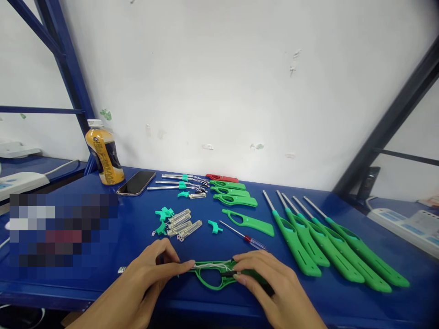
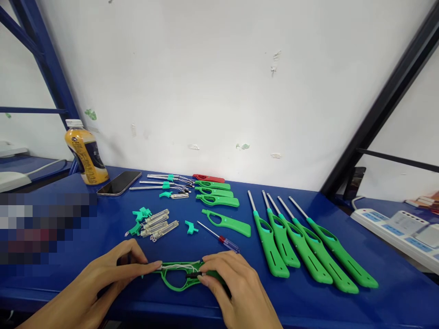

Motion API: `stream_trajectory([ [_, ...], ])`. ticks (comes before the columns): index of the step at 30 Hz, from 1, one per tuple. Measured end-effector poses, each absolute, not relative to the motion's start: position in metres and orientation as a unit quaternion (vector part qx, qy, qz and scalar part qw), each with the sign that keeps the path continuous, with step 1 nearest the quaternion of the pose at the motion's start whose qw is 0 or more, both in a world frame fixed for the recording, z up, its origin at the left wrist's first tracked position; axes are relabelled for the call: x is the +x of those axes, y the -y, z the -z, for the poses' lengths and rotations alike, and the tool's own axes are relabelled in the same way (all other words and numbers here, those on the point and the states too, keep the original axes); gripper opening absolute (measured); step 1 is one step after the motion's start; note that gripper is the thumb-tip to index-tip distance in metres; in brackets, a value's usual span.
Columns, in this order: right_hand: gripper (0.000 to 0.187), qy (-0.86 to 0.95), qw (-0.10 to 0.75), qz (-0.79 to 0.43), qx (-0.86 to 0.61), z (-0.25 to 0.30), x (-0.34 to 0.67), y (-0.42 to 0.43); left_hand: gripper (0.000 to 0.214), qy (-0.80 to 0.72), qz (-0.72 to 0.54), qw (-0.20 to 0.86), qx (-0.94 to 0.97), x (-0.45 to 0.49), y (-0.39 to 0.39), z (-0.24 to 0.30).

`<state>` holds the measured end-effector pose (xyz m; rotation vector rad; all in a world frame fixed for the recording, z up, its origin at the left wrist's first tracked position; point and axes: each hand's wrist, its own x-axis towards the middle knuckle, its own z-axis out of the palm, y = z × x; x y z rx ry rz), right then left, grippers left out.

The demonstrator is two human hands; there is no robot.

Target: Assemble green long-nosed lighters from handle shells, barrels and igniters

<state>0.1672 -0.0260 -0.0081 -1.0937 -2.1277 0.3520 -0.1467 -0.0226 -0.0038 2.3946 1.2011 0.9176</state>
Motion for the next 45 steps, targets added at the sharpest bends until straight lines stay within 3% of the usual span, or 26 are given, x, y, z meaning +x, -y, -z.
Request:
stream_trajectory([
  [30, 0.021, 0.847, 0.331, -0.050, -0.412, 0.003, 0.165, 0.027, 0.058, -0.400, -0.275, 0.089, 0.870, -0.149, 0.020, -0.001],
  [45, 0.012, 0.848, 0.320, -0.040, -0.421, 0.005, 0.162, 0.029, 0.059, -0.392, -0.270, 0.073, 0.877, -0.151, 0.020, -0.002],
])
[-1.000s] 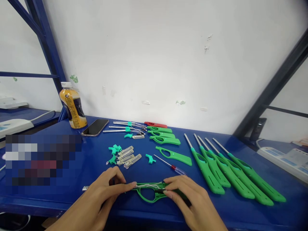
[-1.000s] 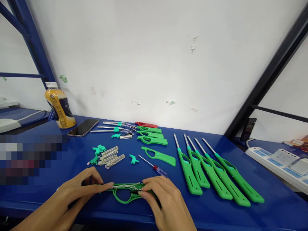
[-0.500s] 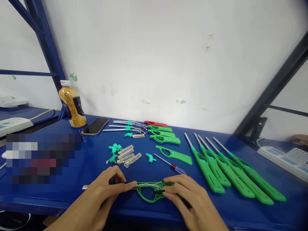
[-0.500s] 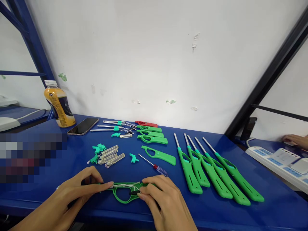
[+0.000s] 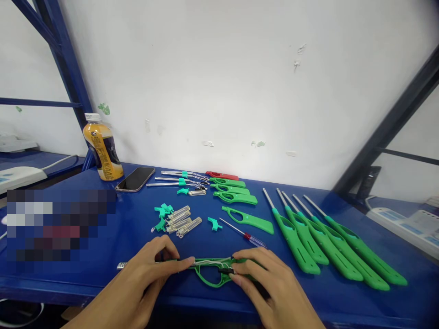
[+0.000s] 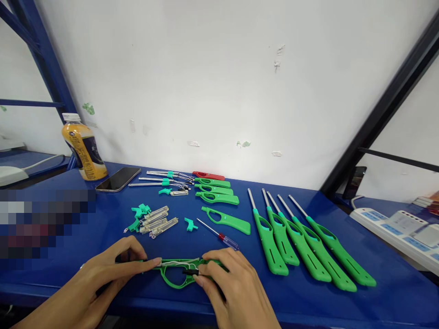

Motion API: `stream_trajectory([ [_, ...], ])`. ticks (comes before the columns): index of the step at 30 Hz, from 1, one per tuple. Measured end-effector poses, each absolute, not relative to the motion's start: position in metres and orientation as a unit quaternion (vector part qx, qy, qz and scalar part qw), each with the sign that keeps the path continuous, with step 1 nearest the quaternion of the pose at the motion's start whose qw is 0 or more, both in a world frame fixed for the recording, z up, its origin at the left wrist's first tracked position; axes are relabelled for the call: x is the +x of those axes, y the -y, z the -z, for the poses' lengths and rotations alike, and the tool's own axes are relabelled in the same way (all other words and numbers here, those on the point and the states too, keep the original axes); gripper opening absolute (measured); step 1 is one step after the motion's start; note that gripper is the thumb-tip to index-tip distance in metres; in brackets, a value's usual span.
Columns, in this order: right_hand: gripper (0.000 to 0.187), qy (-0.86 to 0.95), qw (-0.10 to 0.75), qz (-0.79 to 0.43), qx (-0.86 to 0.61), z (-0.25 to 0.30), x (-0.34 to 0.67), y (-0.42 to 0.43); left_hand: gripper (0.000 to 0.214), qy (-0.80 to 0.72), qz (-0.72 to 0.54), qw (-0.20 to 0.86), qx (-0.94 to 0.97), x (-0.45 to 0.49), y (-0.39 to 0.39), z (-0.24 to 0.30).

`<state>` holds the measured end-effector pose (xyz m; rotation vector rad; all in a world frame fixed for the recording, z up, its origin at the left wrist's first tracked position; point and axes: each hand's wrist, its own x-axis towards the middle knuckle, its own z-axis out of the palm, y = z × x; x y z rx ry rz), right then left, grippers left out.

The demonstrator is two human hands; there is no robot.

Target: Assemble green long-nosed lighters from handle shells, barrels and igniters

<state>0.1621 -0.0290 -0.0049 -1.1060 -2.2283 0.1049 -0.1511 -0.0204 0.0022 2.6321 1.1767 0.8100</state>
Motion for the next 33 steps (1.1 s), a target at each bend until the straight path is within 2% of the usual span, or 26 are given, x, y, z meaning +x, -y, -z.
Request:
stream_trajectory([
  [6, 0.006, 0.845, 0.321, -0.027, -0.427, 0.0159, 0.1636, 0.0258, 0.059, -0.394, -0.258, 0.069, 0.879, -0.1500, 0.0186, -0.0031],
  [10, 0.005, 0.837, 0.370, -0.004, -0.402, 0.0142, 0.1620, 0.0222, 0.058, -0.397, -0.258, 0.054, 0.879, -0.1501, 0.0188, -0.0014],
  [18, 0.014, 0.813, 0.425, -0.023, -0.398, 0.0083, 0.1542, 0.0247, 0.058, -0.396, -0.260, 0.051, 0.879, -0.1501, 0.0191, -0.0016],
  [24, 0.017, 0.797, 0.428, -0.085, -0.417, 0.0073, 0.1557, 0.0243, 0.060, -0.394, -0.278, 0.056, 0.874, -0.1494, 0.0199, -0.0030],
  [30, 0.006, 0.757, 0.427, -0.177, -0.462, 0.0107, 0.1599, 0.0245, 0.058, -0.396, -0.279, 0.061, 0.873, -0.1486, 0.0211, -0.0025],
  [33, 0.006, 0.732, 0.430, -0.228, -0.477, 0.0122, 0.1621, 0.0254, 0.057, -0.403, -0.279, 0.063, 0.869, -0.1482, 0.0209, -0.0004],
])
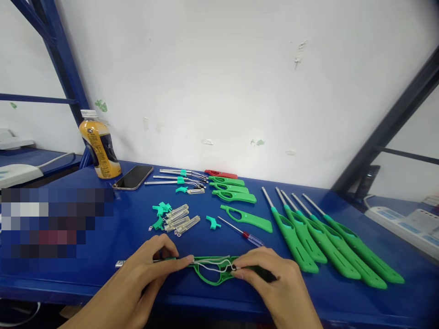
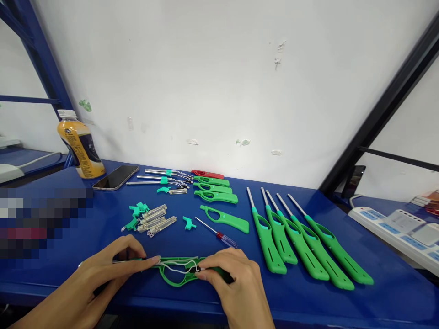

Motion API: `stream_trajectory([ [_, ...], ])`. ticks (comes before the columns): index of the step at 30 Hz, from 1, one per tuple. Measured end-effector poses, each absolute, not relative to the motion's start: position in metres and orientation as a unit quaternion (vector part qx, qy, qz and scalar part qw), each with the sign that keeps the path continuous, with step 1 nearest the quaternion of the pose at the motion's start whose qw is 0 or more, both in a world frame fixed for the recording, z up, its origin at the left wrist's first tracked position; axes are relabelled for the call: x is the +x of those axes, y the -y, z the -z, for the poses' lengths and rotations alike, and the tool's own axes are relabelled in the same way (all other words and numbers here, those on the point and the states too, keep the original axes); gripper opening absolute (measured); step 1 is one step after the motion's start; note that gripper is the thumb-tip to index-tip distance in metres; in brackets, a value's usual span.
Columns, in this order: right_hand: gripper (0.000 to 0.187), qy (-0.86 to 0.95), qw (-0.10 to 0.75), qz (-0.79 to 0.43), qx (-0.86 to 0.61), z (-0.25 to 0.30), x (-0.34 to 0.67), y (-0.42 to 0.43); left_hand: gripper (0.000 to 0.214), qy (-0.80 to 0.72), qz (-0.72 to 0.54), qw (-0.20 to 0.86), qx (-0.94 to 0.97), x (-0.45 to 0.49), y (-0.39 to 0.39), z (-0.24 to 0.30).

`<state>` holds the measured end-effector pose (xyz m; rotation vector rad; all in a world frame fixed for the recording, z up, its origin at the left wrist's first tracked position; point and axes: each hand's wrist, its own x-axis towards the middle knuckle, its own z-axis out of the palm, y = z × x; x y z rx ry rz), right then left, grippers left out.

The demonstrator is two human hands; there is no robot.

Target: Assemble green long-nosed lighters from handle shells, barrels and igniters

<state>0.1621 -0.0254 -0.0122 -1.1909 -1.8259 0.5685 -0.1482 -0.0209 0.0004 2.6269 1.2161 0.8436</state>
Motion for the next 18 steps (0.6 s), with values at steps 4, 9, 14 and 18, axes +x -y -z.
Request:
stream_trajectory([
  [4, 0.006, 0.714, 0.440, -0.270, -0.473, 0.0090, 0.1617, 0.0252, 0.057, -0.399, -0.264, 0.060, 0.876, -0.1496, 0.0203, -0.0001],
  [9, 0.011, 0.717, 0.454, -0.294, -0.439, 0.0054, 0.1600, 0.0242, 0.058, -0.400, -0.275, 0.065, 0.872, -0.1494, 0.0208, 0.0013],
  [14, 0.005, 0.697, 0.444, -0.317, -0.466, 0.0073, 0.1627, 0.0232, 0.052, -0.427, -0.309, 0.086, 0.845, -0.1453, 0.0247, 0.0066],
  [18, 0.005, 0.688, 0.408, -0.321, -0.508, 0.0076, 0.1657, 0.0224, 0.049, -0.438, -0.306, 0.085, 0.841, -0.1432, 0.0263, 0.0066],
])
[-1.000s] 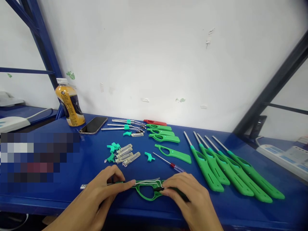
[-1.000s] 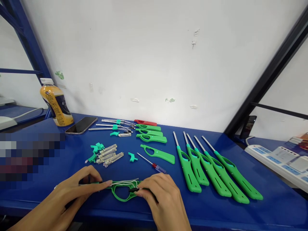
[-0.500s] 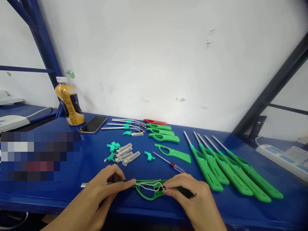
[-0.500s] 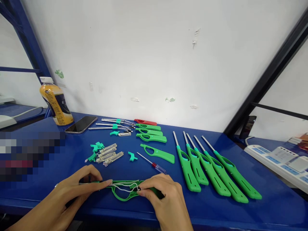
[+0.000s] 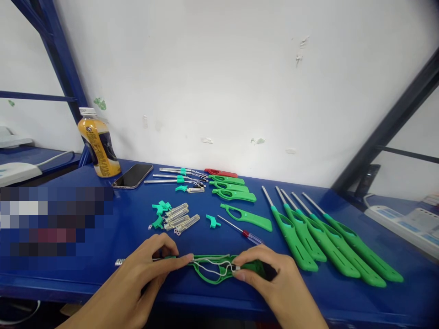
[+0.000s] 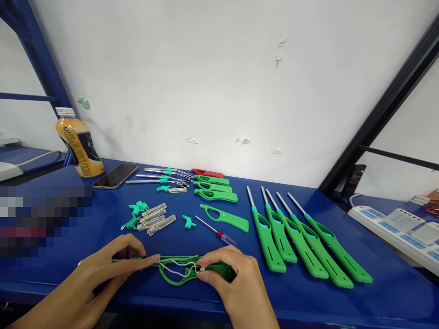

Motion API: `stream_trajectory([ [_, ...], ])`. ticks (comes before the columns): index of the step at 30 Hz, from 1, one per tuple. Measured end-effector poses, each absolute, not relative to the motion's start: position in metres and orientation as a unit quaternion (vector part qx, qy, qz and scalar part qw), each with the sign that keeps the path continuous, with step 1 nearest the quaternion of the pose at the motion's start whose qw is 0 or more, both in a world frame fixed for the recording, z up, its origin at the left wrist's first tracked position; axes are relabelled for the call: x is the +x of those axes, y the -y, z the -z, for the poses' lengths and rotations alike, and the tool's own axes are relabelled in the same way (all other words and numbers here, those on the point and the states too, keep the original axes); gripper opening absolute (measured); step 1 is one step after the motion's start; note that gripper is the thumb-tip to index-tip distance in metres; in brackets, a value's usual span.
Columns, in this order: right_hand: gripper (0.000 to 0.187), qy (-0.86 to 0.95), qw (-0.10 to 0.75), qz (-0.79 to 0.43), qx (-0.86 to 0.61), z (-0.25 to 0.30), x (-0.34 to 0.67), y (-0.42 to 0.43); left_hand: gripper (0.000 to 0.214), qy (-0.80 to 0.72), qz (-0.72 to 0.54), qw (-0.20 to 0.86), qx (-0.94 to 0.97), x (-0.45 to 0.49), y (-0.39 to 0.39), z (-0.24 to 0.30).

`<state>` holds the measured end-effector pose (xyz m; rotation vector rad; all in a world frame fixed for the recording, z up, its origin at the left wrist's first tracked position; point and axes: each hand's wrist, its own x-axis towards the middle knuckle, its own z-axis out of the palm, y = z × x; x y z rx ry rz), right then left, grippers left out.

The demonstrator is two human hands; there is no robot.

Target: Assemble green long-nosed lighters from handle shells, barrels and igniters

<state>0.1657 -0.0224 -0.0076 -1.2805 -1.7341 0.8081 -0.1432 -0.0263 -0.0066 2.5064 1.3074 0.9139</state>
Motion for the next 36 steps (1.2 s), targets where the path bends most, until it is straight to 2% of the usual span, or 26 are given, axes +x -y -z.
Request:
stream_trajectory([
  [12, 0.004, 0.691, 0.397, -0.321, -0.512, 0.0095, 0.1672, 0.0222, 0.052, -0.433, -0.316, 0.084, 0.840, -0.1419, 0.0263, 0.0061],
  [22, 0.010, 0.701, 0.415, -0.306, -0.493, 0.0110, 0.1672, 0.0246, 0.050, -0.433, -0.317, 0.082, 0.840, -0.1406, 0.0266, 0.0036],
  [36, 0.006, 0.720, 0.445, -0.251, -0.468, 0.0042, 0.1608, 0.0256, 0.052, -0.422, -0.314, 0.081, 0.847, -0.1433, 0.0252, 0.0037],
])
